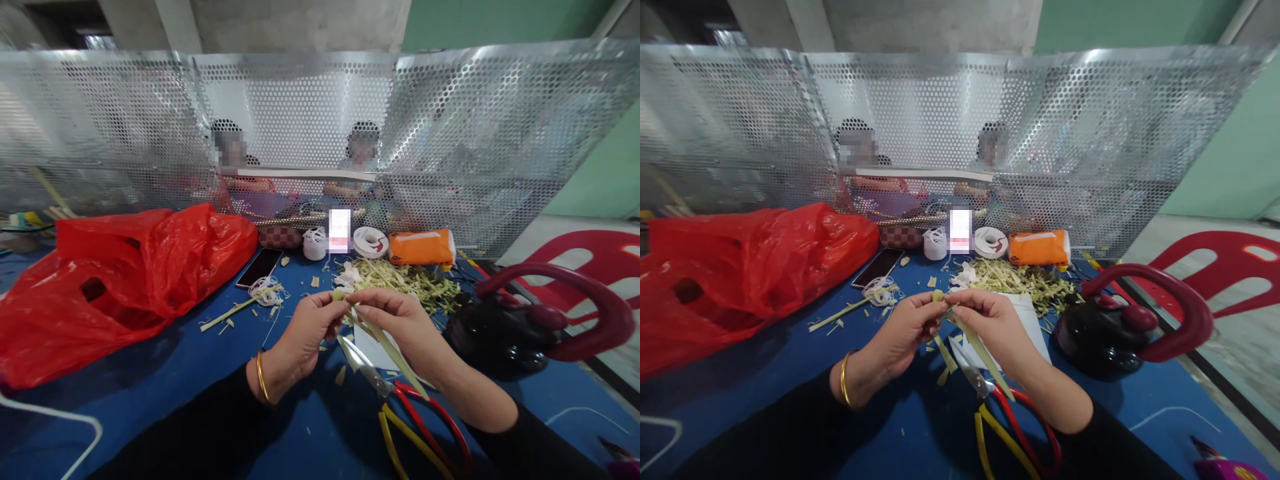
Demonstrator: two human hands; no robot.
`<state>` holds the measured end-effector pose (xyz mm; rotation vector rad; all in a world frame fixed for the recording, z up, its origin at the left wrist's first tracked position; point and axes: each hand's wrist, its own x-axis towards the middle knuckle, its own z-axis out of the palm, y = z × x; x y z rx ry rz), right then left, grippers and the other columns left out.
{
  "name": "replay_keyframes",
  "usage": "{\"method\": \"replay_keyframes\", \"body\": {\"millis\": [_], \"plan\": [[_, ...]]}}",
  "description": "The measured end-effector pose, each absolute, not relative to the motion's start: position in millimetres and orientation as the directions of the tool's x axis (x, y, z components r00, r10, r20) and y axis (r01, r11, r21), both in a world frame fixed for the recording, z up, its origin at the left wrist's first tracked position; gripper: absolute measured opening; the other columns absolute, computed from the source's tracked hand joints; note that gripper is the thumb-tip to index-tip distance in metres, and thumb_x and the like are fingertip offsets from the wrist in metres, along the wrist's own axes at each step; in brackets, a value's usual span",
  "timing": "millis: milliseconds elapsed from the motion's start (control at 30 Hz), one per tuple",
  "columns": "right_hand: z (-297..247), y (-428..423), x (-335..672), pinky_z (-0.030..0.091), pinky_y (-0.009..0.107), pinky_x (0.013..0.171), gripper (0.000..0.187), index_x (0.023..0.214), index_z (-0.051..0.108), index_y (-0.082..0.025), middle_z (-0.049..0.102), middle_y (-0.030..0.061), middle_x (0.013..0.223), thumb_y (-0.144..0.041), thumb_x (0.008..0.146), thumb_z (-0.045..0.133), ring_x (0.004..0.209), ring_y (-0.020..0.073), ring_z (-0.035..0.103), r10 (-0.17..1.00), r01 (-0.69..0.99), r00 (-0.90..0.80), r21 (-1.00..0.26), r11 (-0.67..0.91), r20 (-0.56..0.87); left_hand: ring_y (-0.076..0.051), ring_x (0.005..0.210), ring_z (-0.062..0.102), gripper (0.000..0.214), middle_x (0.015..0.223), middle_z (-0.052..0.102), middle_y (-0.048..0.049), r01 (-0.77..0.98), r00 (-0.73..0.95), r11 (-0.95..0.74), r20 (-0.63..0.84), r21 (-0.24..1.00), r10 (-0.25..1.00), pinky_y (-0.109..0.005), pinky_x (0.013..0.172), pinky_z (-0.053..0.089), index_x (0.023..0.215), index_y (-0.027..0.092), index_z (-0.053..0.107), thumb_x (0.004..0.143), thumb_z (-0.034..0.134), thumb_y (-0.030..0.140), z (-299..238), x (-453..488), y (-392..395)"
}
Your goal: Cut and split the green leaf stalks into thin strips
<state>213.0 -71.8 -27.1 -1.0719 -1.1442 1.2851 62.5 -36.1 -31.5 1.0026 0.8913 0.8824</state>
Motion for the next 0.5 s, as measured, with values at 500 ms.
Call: {"method": "replay_keyframes", "body": {"millis": [500], "plan": [[-30.2, -72.8, 214.1, 0.049, 0.034, 0.067, 0.006, 0.076, 0.074, -0.025, 0.064, 0.0037, 0.074, -0.025, 0.077, 0.068, 0.073, 0.0197, 0.059, 0.870, 0.301, -0.034, -0.825, 0.478, 0.492, -0.005, 0.045, 0.034, 0.017, 0.052, 0.045, 0.0052, -0.089, 0.342, 0.181, -0.141, 0.979, 0.929, -0.019, 0.043, 0.023, 0.070, 0.012, 0.064, 0.069, 0.068, 0.028, -31.3, 58.4, -31.6]]}}
